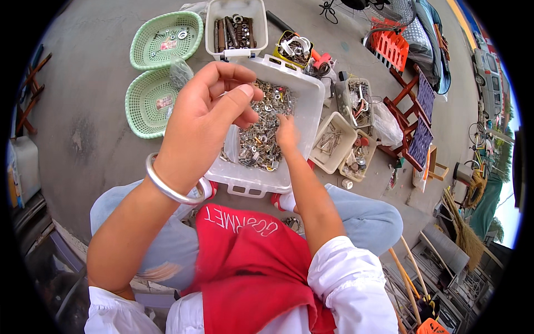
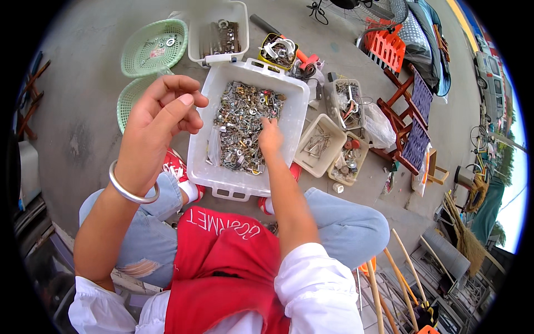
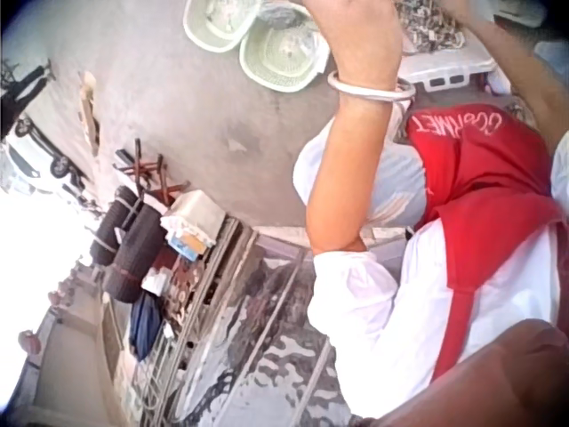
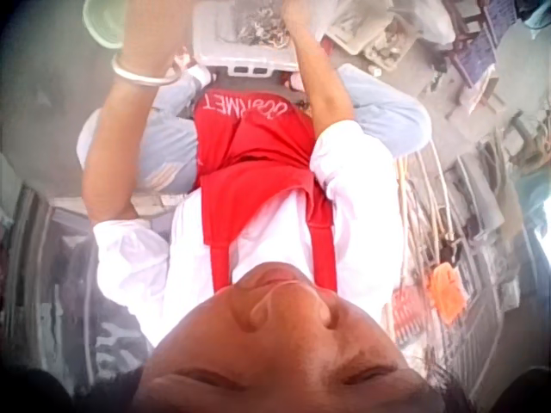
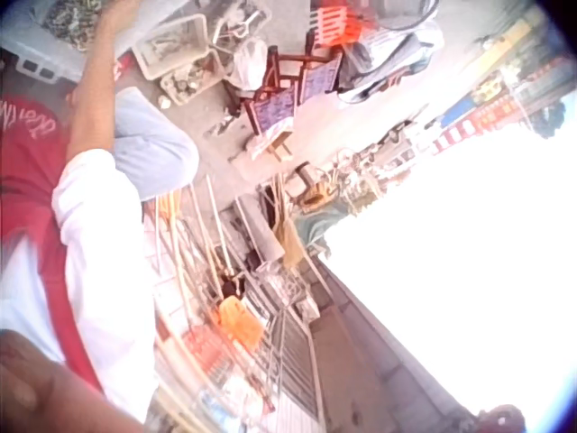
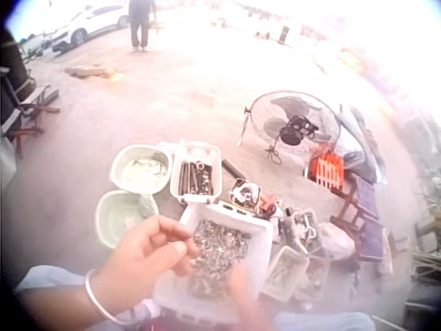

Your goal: The person sits on the ground and sorts small metal hardware items from a white plastic bin into a clear plastic bag. They pick up individual pieces, inspect them, and place them into the bag, occasionally transferring items between the bin and two green baskets nearby.

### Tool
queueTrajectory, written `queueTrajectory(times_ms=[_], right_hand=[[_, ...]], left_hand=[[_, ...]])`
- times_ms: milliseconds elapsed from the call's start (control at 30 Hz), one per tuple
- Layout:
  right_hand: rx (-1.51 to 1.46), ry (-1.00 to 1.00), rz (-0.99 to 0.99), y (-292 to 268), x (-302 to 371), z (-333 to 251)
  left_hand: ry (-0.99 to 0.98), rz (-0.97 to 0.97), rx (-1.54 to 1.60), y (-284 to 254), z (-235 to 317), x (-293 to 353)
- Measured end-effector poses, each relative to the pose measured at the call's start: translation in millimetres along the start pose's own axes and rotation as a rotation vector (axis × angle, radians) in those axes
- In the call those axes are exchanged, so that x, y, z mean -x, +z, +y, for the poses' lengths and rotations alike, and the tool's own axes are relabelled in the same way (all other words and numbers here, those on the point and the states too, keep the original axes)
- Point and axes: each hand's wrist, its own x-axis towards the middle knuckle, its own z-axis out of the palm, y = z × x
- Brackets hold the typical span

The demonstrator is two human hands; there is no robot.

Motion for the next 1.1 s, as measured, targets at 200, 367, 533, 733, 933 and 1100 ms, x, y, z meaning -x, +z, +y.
queueTrajectory(times_ms=[200, 367, 533, 733, 933, 1100], right_hand=[[0.05, 0.092, -0.23, -9.9, -27.6, 16.0], [0.009, -0.016, -0.135, -0.1, 21.4, 7.4], [0.066, 0.054, -0.232, 9.9, 43.7, 8.4], [0.069, -0.022, -0.139, -0.9, 36.3, -8.4], [0.15, -0.097, -0.176, 1.8, 32.4, -9.7], [0.117, -0.042, -0.195, 10.4, 27.7, 10.1]], left_hand=[[-0.004, 0.02, 0.034, -9.9, 0.0, -1.4], [0.028, 0.007, 0.067, -11.8, -0.8, 0.9], [0.055, -0.006, 0.047, -10.3, -4.0, 0.6], [0.078, -0.007, 0.043, -10.5, -4.7, 2.0], [0.066, -0.013, 0.05, -12.1, -2.9, 1.4], [0.087, 0.0, 0.055, -16.7, -1.7, -0.2]])
